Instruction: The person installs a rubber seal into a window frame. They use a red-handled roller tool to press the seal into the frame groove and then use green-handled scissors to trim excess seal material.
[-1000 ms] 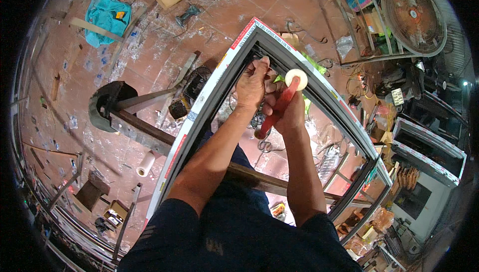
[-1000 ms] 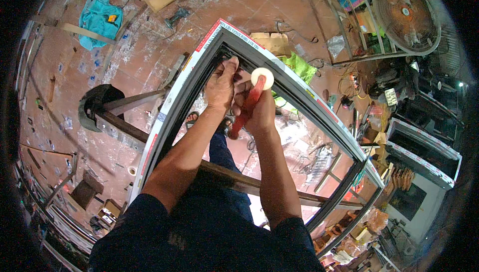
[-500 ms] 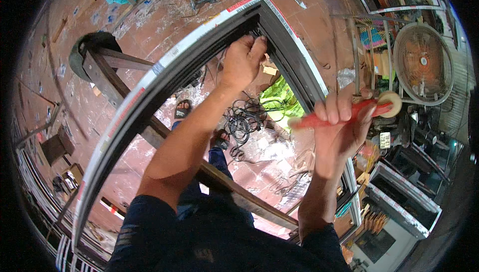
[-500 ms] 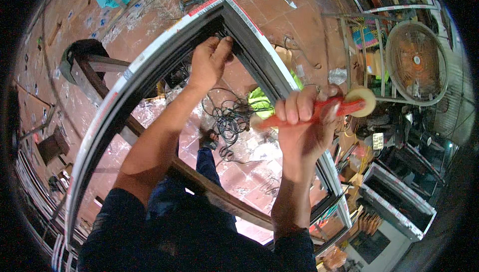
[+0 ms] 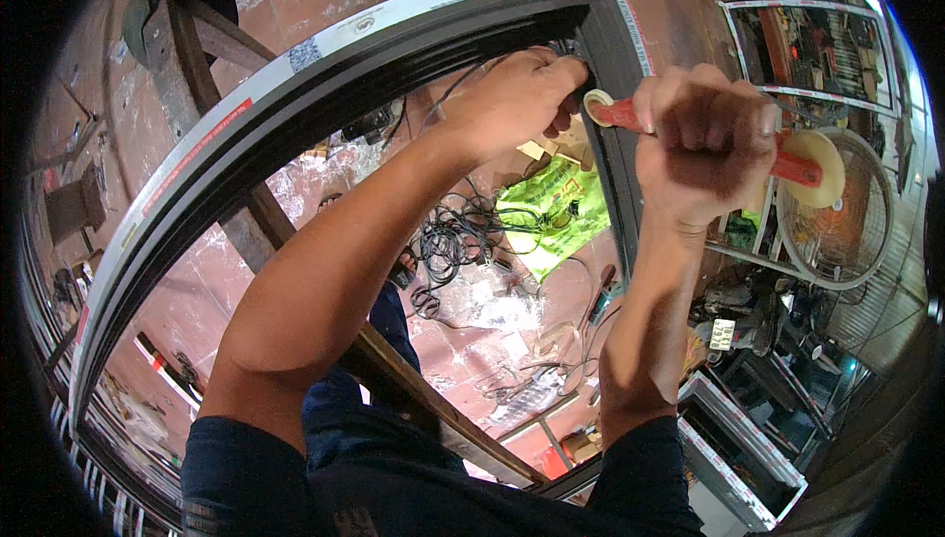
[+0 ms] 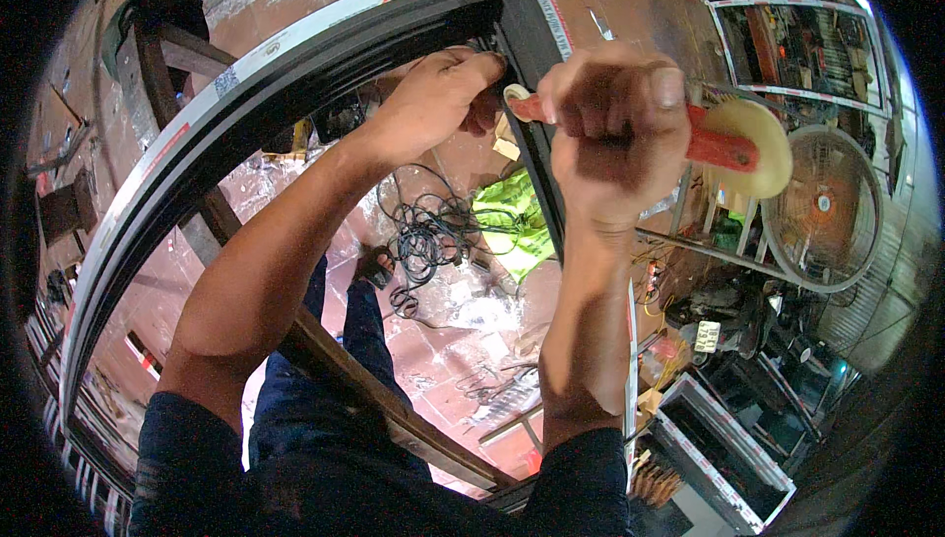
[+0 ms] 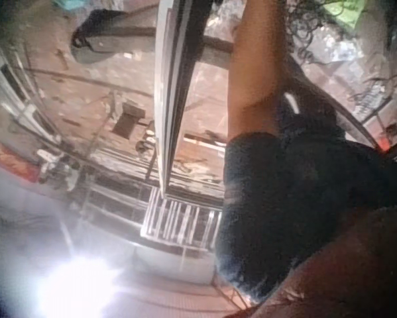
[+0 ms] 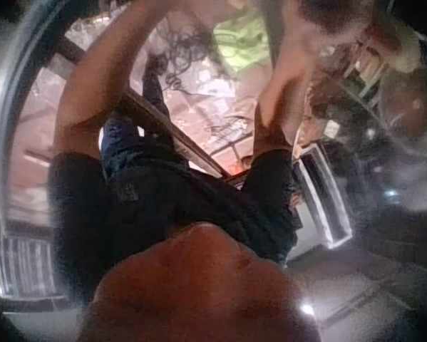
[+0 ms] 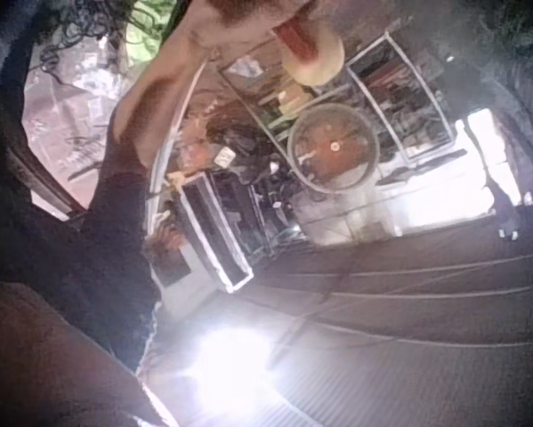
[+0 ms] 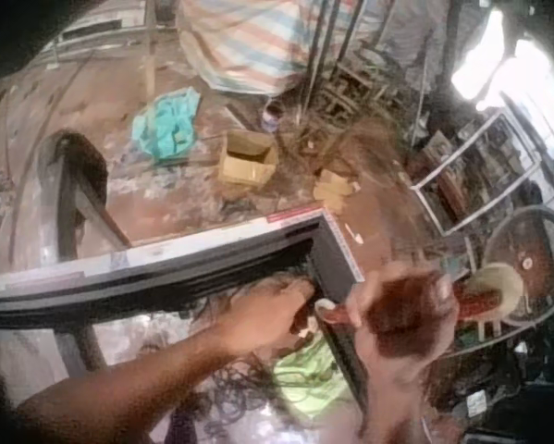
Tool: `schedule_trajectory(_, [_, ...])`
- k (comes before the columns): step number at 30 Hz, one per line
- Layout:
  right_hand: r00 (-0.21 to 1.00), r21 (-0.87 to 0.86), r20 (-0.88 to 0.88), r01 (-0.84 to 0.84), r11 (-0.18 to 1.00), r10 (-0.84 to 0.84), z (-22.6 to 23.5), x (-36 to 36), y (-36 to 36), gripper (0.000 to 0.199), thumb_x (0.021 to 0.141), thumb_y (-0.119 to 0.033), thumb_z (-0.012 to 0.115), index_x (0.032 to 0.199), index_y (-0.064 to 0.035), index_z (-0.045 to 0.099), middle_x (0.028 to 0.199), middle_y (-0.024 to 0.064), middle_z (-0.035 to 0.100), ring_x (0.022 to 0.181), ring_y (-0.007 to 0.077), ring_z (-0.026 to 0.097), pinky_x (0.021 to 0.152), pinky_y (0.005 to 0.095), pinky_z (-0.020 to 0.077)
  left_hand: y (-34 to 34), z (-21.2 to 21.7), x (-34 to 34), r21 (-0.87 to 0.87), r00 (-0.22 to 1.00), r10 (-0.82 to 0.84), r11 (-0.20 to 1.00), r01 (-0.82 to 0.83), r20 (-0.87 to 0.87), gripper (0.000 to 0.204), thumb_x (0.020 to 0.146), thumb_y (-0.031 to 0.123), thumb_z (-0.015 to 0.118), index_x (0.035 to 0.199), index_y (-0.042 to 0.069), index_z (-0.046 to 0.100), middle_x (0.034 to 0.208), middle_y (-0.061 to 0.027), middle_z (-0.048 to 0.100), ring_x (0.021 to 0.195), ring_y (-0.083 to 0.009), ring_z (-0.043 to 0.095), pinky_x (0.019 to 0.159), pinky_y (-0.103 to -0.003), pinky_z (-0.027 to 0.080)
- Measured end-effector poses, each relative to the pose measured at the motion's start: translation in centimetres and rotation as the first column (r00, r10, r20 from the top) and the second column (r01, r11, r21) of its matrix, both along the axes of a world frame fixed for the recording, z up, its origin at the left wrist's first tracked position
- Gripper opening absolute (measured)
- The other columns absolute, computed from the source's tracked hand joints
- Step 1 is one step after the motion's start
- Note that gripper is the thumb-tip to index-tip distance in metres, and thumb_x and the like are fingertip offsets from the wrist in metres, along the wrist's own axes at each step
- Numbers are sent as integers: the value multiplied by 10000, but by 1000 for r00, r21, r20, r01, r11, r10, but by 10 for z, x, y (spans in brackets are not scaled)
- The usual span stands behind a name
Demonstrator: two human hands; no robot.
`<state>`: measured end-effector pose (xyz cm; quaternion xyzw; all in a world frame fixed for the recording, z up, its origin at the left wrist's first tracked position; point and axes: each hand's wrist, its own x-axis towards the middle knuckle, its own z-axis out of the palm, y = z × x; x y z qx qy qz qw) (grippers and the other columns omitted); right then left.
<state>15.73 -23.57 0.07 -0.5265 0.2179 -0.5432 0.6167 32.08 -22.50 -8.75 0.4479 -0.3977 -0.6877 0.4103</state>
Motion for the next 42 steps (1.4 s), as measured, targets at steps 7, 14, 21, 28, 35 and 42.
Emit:
schedule_trajectory(7, [999,40,-34,-5,999,6,3,12,-16,506,1112,-466,460,724,-152,378,655,-32,309,593,136,294,620,340,319,-6,-5,2,-37,996,-92,995,92,-10,502,1048,403,443,972,-23,698,806,-157,725,674,-212,708,638,-323,582])
schedule_trajectory(14, [989,55,-138,66,996,-58,6,13,-13,468,1081,-456,544,757,-148,405,590,-1,354,499,132,313,510,343,348,-7,-10,3,-149,995,-57,987,69,82,524,1059,385,415,987,-48,703,800,-170,732,647,-219,707,624,-334,584])
schedule_trajectory(21, [967,74,-121,234,970,-224,15,33,-14,494,1092,-460,502,700,-164,441,604,-49,314,550,114,254,549,306,262,-8,-6,0,-173,994,-88,980,97,57,550,1058,378,406,908,-56,708,747,-167,719,648,-224,702,628,-337,580])
schedule_trajectory(28, [985,105,-87,155,982,-146,9,22,-18,495,1079,-486,506,702,-168,464,596,-53,330,540,114,268,540,311,263,-6,-11,-1,-194,997,-55,979,67,62,535,1056,375,410,961,-63,702,791,-167,724,668,-225,705,638,-339,580])
schedule_trajectory(35, [959,166,-146,265,950,-242,13,25,-16,533,1072,-546,511,709,-164,435,572,-43,325,485,120,270,495,318,266,-8,-15,-1,-238,992,-48,968,75,118,521,1048,369,433,946,-63,706,775,-166,716,665,-225,699,647,-336,569])
schedule_trajectory(42, [941,176,-210,304,936,-266,18,33,-13,495,1083,-473,526,701,-173,431,583,-53,315,521,111,253,529,308,270,-5,-19,-6,-360,973,68,933,15,219,573,1036,387,450,845,-86,709,703,-156,700,638,-223,690,638,-341,555])
